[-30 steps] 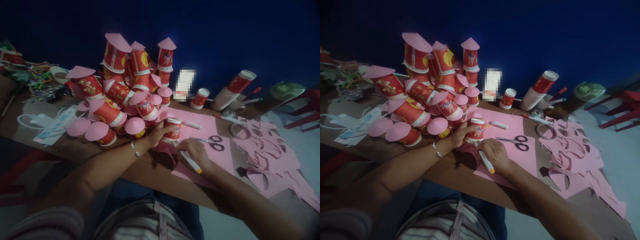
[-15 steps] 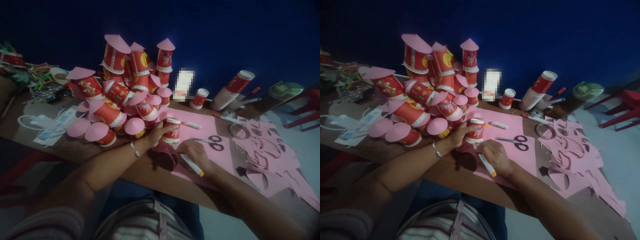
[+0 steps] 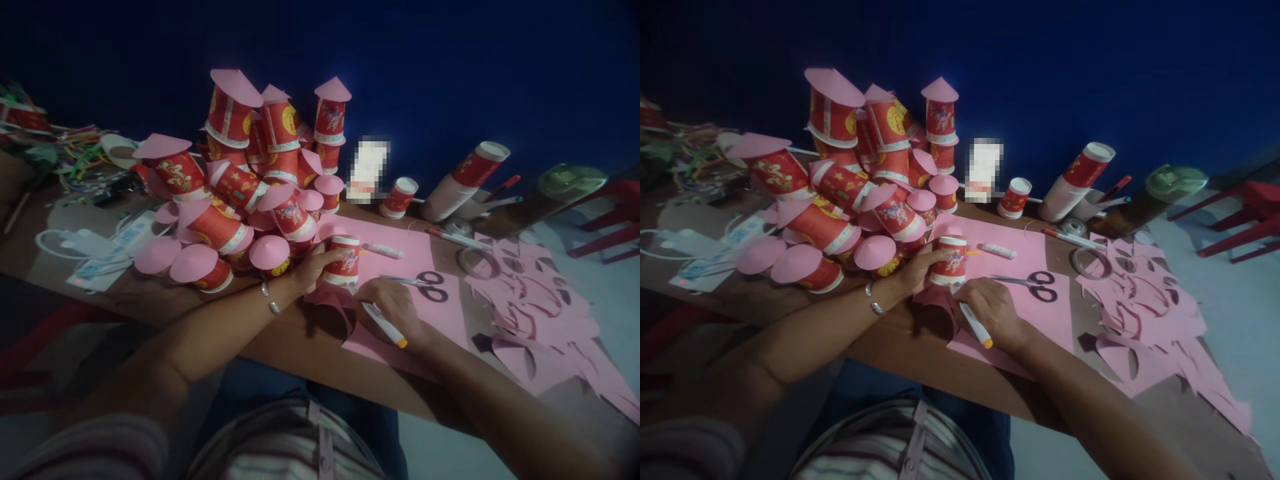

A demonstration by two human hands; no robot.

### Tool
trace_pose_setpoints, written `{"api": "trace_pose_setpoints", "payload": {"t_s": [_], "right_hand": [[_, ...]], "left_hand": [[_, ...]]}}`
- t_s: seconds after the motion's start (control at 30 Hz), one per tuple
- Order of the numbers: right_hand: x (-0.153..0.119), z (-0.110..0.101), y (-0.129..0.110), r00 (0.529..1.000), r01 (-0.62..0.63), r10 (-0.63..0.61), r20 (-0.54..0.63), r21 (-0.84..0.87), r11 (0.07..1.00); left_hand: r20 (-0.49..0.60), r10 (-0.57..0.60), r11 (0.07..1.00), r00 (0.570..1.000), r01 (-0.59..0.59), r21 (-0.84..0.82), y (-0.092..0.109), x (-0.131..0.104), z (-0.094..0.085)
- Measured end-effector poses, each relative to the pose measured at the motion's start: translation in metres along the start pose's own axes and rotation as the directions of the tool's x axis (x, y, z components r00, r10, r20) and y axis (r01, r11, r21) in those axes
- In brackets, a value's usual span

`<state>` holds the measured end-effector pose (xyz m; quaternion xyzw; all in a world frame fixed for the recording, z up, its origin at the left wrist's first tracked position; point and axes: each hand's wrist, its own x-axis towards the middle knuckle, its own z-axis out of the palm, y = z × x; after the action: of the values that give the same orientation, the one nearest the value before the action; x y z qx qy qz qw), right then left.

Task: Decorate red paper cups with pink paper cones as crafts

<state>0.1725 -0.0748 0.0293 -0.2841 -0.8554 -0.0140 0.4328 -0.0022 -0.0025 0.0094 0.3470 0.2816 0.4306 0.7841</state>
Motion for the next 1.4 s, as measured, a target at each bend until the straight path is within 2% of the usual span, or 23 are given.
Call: {"api": "trace_pose_setpoints", "payload": {"t_s": [0.53,0.83,1.0,1.23,1.4], "right_hand": [[-0.0027,0.0007,0.0023,0.999,-0.030,0.029,-0.013,-0.080,0.996],[0.0022,-0.0044,-0.0014,1.000,0.003,-0.005,-0.025,-0.063,0.998],[0.0004,-0.0026,-0.0028,0.999,0.035,-0.035,-0.034,0.004,0.999],[-0.0042,0.0007,-0.0002,0.998,0.027,-0.033,0.045,0.112,0.993],[-0.0037,0.0021,0.0000,0.998,0.036,-0.042,0.040,0.148,0.988]], "left_hand": [[0.022,0.003,1.000,1.000,-0.003,-0.017,0.0004,0.0011,-0.0009],[0.007,0.014,1.000,1.000,-0.014,-0.004,-0.0022,0.0029,-0.0049],[0.004,0.013,1.000,1.000,-0.013,-0.021,-0.0019,0.0031,-0.0047],[-0.015,0.024,0.998,1.000,-0.025,-0.054,-0.0007,0.0043,-0.0025],[0.001,-0.007,0.997,1.000,0.007,-0.079,-0.0028,0.0062,-0.0043]]}}
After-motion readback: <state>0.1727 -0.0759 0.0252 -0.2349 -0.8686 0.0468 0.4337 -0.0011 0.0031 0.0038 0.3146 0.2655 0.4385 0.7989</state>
